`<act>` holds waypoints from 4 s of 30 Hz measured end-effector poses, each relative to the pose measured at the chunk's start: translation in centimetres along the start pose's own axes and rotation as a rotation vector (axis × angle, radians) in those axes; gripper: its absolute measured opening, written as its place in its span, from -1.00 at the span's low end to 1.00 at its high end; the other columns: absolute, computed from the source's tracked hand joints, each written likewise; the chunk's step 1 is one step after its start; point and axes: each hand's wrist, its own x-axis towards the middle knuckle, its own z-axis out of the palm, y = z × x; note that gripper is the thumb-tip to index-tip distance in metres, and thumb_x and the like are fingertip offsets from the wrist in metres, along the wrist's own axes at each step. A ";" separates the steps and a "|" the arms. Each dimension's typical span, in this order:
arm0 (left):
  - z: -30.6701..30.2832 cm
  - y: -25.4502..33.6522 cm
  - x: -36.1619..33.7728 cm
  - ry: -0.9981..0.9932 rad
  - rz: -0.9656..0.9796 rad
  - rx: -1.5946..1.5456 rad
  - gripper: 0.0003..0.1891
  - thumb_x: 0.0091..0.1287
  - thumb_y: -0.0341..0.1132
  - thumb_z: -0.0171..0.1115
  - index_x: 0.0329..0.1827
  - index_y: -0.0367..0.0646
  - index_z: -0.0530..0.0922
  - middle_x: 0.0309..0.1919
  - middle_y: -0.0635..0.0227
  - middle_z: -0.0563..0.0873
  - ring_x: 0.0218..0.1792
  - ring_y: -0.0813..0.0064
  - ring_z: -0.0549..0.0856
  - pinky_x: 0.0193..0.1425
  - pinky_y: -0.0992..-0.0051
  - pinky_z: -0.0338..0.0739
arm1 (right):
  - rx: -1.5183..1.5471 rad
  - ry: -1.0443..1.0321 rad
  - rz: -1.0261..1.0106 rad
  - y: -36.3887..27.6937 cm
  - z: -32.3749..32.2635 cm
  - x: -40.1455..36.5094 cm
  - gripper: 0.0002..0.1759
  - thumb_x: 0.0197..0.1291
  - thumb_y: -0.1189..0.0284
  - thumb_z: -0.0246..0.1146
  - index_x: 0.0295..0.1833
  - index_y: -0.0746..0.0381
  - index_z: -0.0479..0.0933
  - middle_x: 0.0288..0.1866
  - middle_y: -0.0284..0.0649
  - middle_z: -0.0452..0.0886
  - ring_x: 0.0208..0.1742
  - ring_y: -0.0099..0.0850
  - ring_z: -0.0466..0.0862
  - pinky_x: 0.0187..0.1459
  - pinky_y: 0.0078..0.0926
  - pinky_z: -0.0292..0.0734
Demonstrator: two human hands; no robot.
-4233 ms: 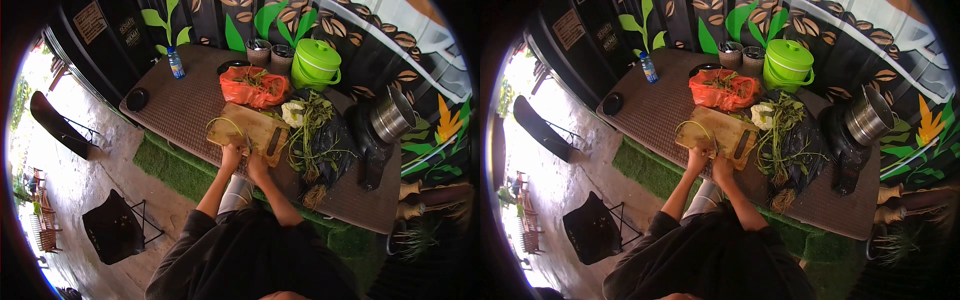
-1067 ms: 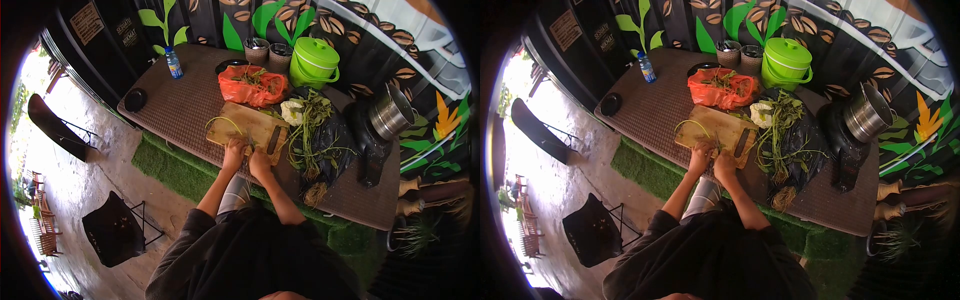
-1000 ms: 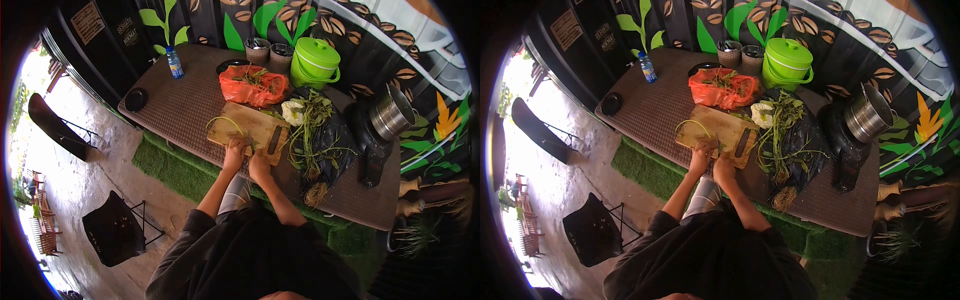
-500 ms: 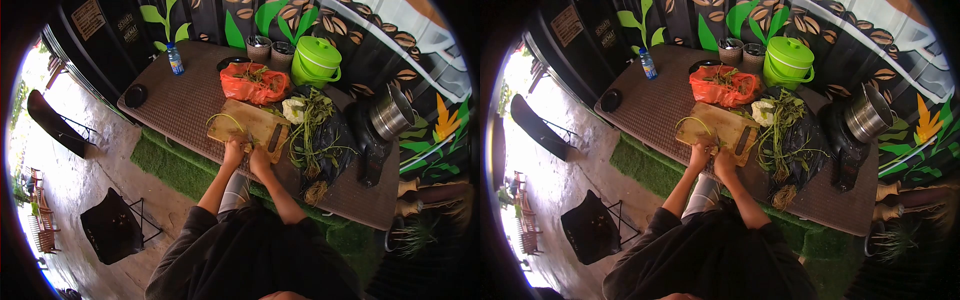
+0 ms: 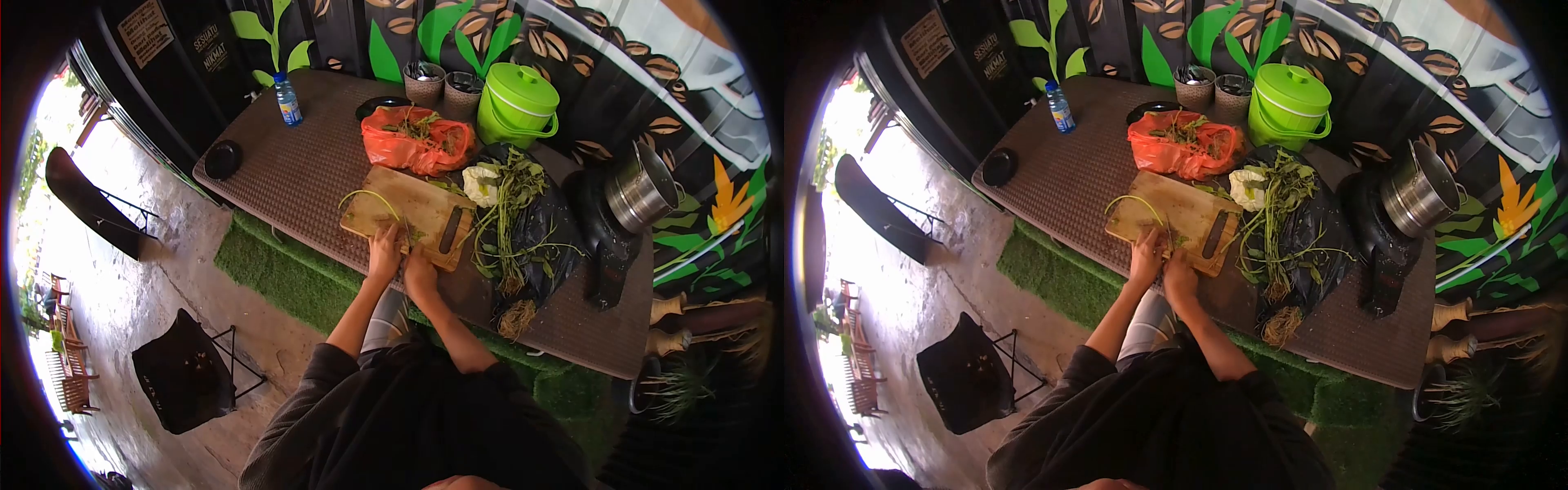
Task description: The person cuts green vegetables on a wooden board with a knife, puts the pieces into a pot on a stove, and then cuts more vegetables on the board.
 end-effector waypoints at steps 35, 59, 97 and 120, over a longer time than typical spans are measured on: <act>-1.4 -0.4 -0.6 -0.019 0.073 0.025 -0.84 0.09 -0.47 0.31 -0.25 -0.25 0.65 -0.31 0.16 0.67 -0.15 0.15 0.60 -0.03 0.25 0.46 | -0.085 0.004 -0.029 0.9 -0.5 0.9 -0.75 0.35 0.37 0.03 -0.10 0.39 0.29 -0.42 0.16 0.58 -0.31 0.10 0.62 -0.29 0.00 0.53; 0.6 -0.9 0.6 -0.064 -0.024 -0.020 -0.73 0.12 -0.53 0.24 -0.10 -0.23 0.46 -0.35 0.27 0.62 -0.22 0.21 0.62 -0.04 0.26 0.39 | -0.110 0.024 -0.020 1.3 0.8 1.0 -0.64 0.15 0.44 0.18 -0.05 0.47 0.32 -0.36 0.16 0.61 -0.29 0.04 0.68 -0.31 -0.09 0.59; -0.1 -0.5 1.1 -0.020 -0.099 -0.247 -0.75 0.04 -0.62 0.25 -0.20 -0.26 0.50 -0.42 0.25 0.66 -0.38 0.36 0.69 -0.31 0.44 0.56 | -0.038 -0.055 -0.041 0.5 0.2 1.3 -0.69 0.31 0.38 -0.01 -0.03 0.43 0.25 -0.28 0.23 0.63 -0.24 0.11 0.67 -0.21 0.01 0.59; -0.9 -0.5 1.0 -0.066 -0.145 -0.214 -0.80 0.03 -0.63 0.26 -0.27 -0.29 0.53 -0.42 0.19 0.68 -0.37 0.27 0.69 -0.26 0.38 0.54 | -0.001 -0.043 0.024 -0.3 0.6 -0.1 -0.69 0.38 0.30 -0.03 -0.07 0.38 0.26 -0.33 0.24 0.60 -0.25 0.17 0.62 -0.24 0.06 0.55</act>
